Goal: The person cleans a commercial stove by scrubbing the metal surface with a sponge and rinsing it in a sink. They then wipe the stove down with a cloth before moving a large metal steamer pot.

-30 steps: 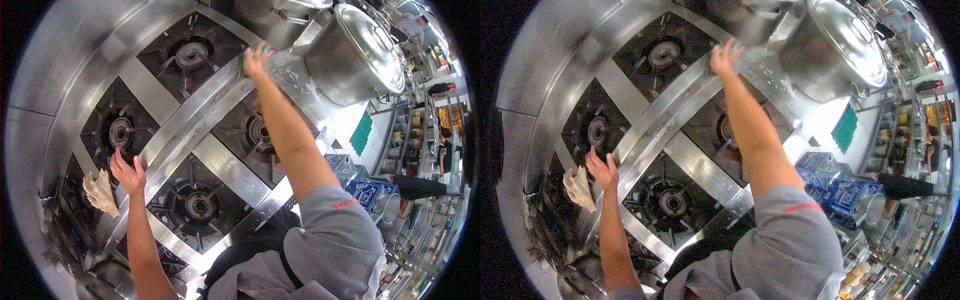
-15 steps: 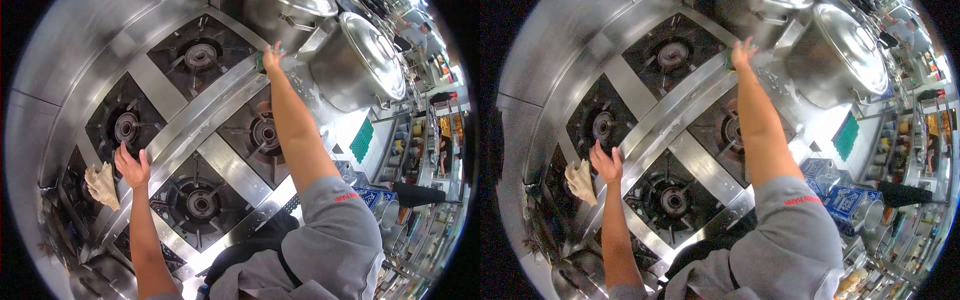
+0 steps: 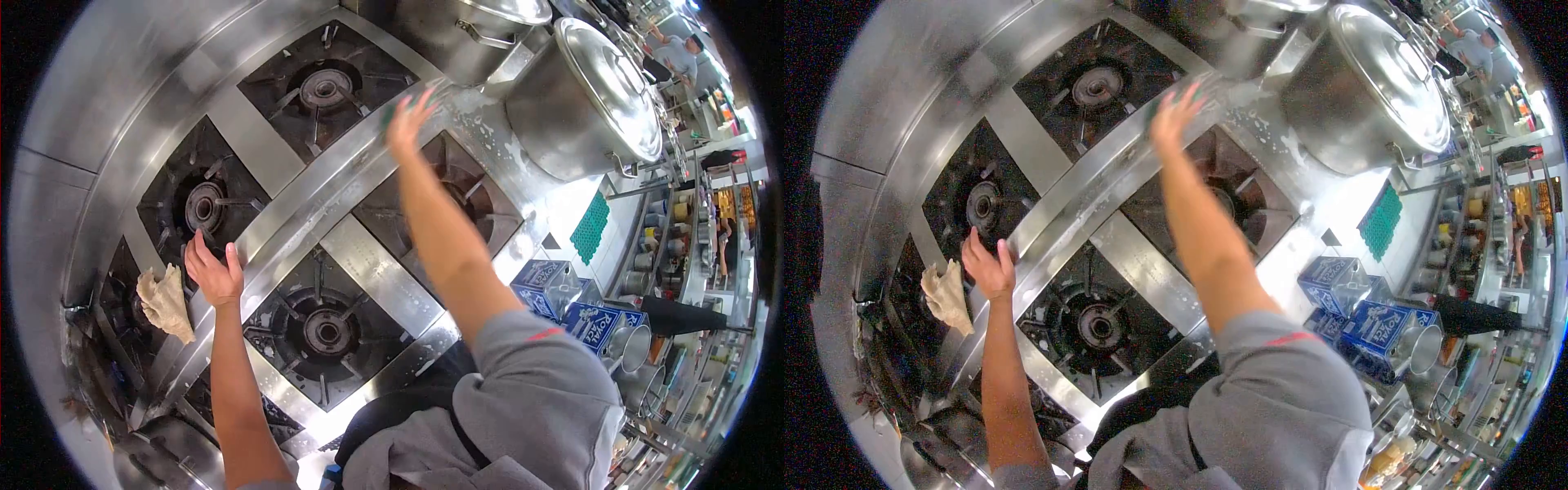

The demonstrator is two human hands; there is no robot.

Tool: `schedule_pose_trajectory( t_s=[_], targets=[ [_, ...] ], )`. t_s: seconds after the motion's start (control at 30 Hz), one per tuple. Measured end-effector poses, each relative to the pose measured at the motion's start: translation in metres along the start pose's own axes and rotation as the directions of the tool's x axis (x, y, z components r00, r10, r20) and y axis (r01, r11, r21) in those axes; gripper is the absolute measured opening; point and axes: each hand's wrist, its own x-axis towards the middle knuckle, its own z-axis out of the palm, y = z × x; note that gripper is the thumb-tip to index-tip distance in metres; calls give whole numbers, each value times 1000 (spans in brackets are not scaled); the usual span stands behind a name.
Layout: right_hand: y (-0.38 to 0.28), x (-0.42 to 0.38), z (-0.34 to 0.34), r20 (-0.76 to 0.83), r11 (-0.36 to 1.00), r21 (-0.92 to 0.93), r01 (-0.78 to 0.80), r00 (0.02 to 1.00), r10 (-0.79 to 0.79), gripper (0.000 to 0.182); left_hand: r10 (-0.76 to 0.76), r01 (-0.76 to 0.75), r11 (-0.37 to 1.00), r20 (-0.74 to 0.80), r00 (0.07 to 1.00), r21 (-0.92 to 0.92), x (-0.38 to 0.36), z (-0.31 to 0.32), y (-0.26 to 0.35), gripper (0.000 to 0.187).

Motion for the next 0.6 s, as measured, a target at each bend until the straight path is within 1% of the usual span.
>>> schedule_pose_trajectory(
  t_s=[0.03,0.07,0.1,0.17,0.23,0.3,0.33,0.37,0.4,0.43,0.5,0.53,0.57,0.6],
  targets=[
    [-10,-45,18,-1,999,22,-35,999,35,73,-11,11,1000,4,1000,5,-1,1,-1,67],
    [-34,-88,25,54,996,1,-87,995,87,73,-15,15,1000,13,1000,10,-2,1,-2,66],
    [-44,-117,29,74,999,-12,-42,996,43,74,-4,4,1000,12,1000,16,0,1,-4,66],
    [-48,-109,30,47,990,78,-119,992,116,76,-11,11,1000,15,1000,-2,-2,4,-5,66],
    [-29,-48,24,-78,963,234,-136,984,158,74,-6,6,1000,28,1000,-7,-1,4,-3,65],
    [-1,32,7,-191,949,295,-112,966,174,72,-9,9,1000,19,1000,-12,-1,3,-2,65],
    [1,61,-7,-205,950,302,-83,967,150,72,-3,3,1000,24,1000,-6,0,3,-1,65],
    [26,90,-18,-83,854,513,-84,986,147,80,-11,11,1000,32,999,7,0,3,-2,65],
    [48,103,-22,32,712,694,-107,992,118,89,-8,8,1000,34,999,-11,0,4,-1,66],
    [40,88,-21,41,713,691,-120,991,127,89,-3,4,999,36,999,-33,0,3,-1,66],
    [3,53,-15,22,634,756,-162,975,222,80,-2,3,1000,38,999,-26,1,2,-2,66],
    [43,34,14,-98,768,618,-164,954,283,79,1,0,1000,35,999,-7,1,2,-1,63],
    [14,-19,32,-145,780,607,-153,944,297,76,9,-9,1000,36,999,8,1,3,1,60],
    [33,-59,56,-77,803,560,-205,952,297,80,20,-20,1000,38,999,8,1,4,2,60]
  ],
)
